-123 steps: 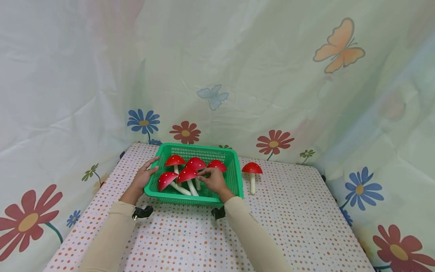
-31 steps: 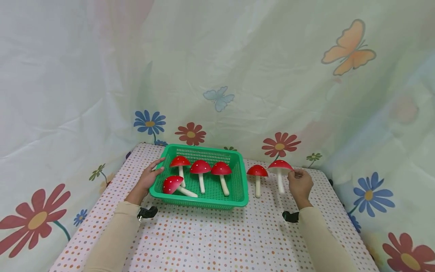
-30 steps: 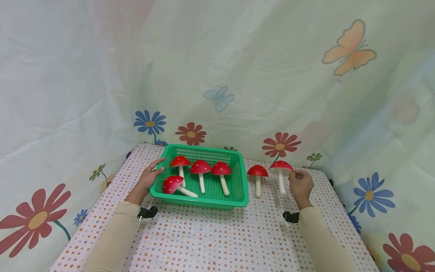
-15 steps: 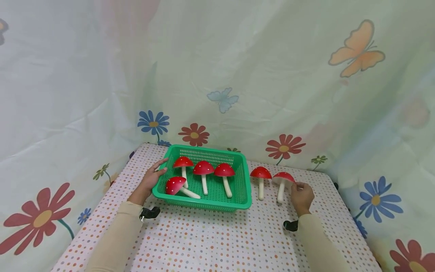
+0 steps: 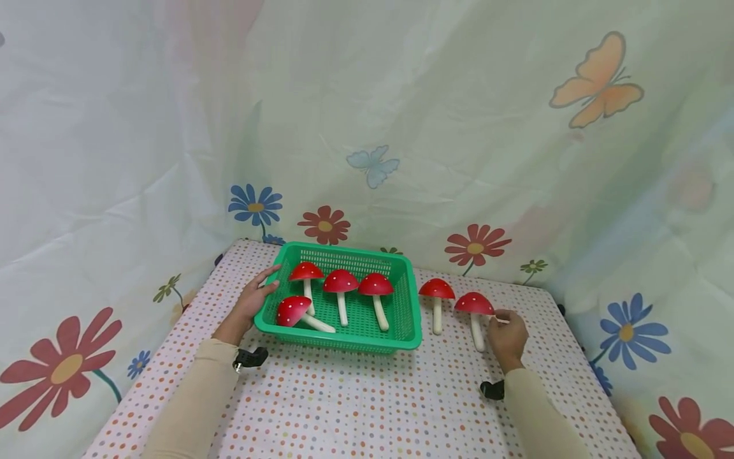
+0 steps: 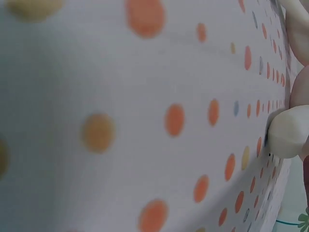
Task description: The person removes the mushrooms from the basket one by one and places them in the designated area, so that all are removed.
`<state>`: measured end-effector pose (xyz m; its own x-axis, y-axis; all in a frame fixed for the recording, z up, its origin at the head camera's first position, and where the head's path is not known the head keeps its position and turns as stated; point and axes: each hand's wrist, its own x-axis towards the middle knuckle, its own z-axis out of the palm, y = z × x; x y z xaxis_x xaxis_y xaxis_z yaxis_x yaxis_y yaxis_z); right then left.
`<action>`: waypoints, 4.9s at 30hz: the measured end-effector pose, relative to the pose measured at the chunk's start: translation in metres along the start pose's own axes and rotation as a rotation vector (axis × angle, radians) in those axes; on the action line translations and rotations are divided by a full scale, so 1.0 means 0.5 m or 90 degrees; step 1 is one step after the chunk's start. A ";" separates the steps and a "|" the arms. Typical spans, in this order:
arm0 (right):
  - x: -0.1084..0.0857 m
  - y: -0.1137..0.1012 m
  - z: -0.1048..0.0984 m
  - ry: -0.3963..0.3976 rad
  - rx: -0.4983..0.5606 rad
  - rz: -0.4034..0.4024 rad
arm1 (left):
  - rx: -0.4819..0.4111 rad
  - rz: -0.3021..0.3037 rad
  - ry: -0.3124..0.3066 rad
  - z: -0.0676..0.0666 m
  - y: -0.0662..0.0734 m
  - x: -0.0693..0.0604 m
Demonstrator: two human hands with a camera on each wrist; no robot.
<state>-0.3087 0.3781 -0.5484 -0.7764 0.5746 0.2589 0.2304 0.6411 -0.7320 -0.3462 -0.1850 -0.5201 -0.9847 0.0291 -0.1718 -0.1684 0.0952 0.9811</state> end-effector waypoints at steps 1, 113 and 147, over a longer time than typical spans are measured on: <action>-0.002 0.001 -0.002 -0.003 -0.011 0.003 | -0.002 -0.004 0.001 0.000 0.000 0.001; -0.339 -0.518 0.289 -0.348 0.204 -0.343 | 0.035 0.021 0.014 0.005 0.005 -0.009; -0.332 -0.519 0.283 -0.193 0.358 -0.281 | 0.055 0.042 0.023 -0.002 0.006 -0.014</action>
<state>-0.3225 0.0445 -0.4906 -0.8720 0.1097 0.4771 -0.4077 0.3770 -0.8317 -0.3396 -0.1860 -0.5160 -0.9948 0.0031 -0.1020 -0.0998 0.1794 0.9787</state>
